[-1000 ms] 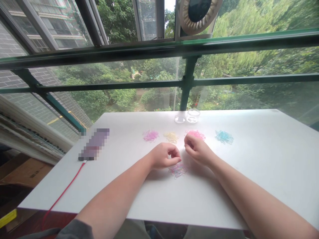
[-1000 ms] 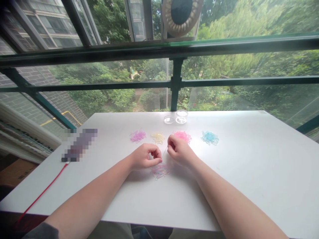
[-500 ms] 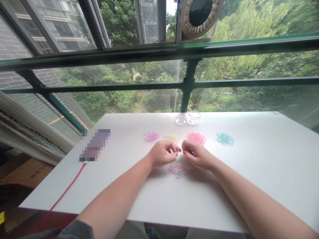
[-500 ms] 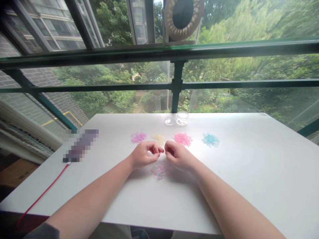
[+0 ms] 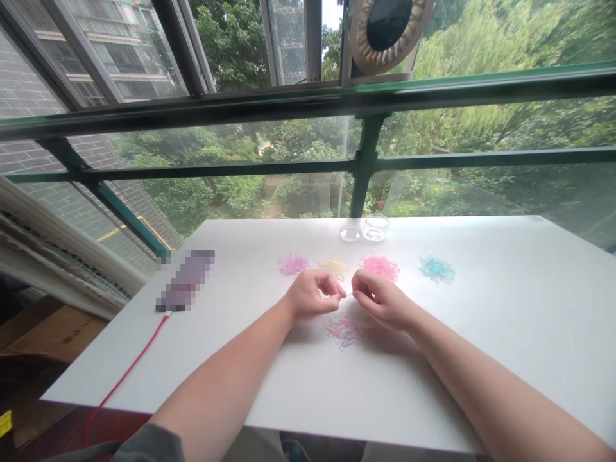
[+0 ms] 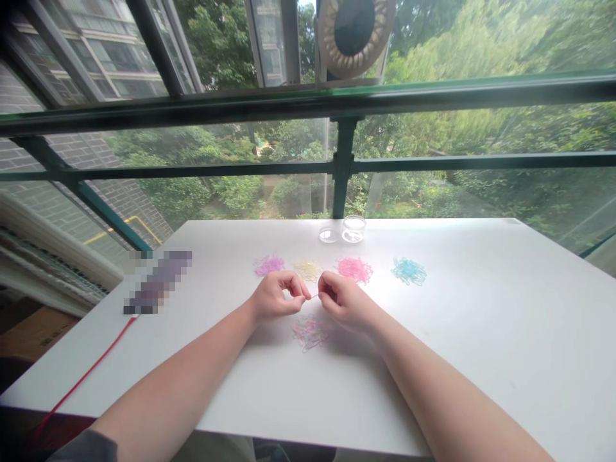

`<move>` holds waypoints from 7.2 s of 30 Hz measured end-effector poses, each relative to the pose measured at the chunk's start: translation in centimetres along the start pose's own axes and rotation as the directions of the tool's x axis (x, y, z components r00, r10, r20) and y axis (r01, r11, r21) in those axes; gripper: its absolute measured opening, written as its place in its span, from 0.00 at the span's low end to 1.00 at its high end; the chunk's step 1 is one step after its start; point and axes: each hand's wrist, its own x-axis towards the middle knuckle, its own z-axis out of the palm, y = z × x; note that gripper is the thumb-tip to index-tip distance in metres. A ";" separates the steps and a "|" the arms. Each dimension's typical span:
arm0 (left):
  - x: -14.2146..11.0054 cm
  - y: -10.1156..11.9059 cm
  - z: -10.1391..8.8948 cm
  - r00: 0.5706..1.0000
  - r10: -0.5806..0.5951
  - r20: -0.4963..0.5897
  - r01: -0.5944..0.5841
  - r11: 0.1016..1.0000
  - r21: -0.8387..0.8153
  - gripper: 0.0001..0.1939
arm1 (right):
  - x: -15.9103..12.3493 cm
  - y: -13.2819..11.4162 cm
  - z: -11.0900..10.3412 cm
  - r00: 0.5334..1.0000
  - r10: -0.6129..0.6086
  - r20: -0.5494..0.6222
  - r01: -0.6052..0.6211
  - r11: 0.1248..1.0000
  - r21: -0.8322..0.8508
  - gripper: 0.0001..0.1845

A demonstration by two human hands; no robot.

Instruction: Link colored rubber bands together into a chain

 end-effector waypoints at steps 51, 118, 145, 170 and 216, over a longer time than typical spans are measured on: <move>0.2 0.2 -0.9 0.997 -0.076 -0.009 0.076 0.963 0.260 0.08 | 0.8 5.1 -4.5 0.902 0.159 -0.402 -0.357 0.798 -0.486 0.09; 0.1 1.0 -0.5 0.929 -0.198 0.314 0.070 0.924 0.375 0.10 | -0.3 -0.4 -2.8 0.896 0.187 0.403 -0.076 0.958 -0.278 0.09; 0.2 1.1 -0.7 0.895 -0.139 0.423 -0.034 0.926 0.376 0.09 | -0.2 -0.7 -3.3 0.885 0.229 0.406 -0.137 0.960 -0.244 0.09; 0.2 0.5 -0.6 0.962 -0.095 0.254 0.029 0.967 0.252 0.13 | -0.4 -0.4 -3.3 0.907 0.179 0.380 -0.184 0.983 -0.024 0.01; 0.2 0.1 -0.1 0.996 -0.032 0.084 0.031 0.999 0.007 0.07 | 0.2 0.3 -0.9 0.957 0.100 0.273 -0.232 0.830 0.508 0.12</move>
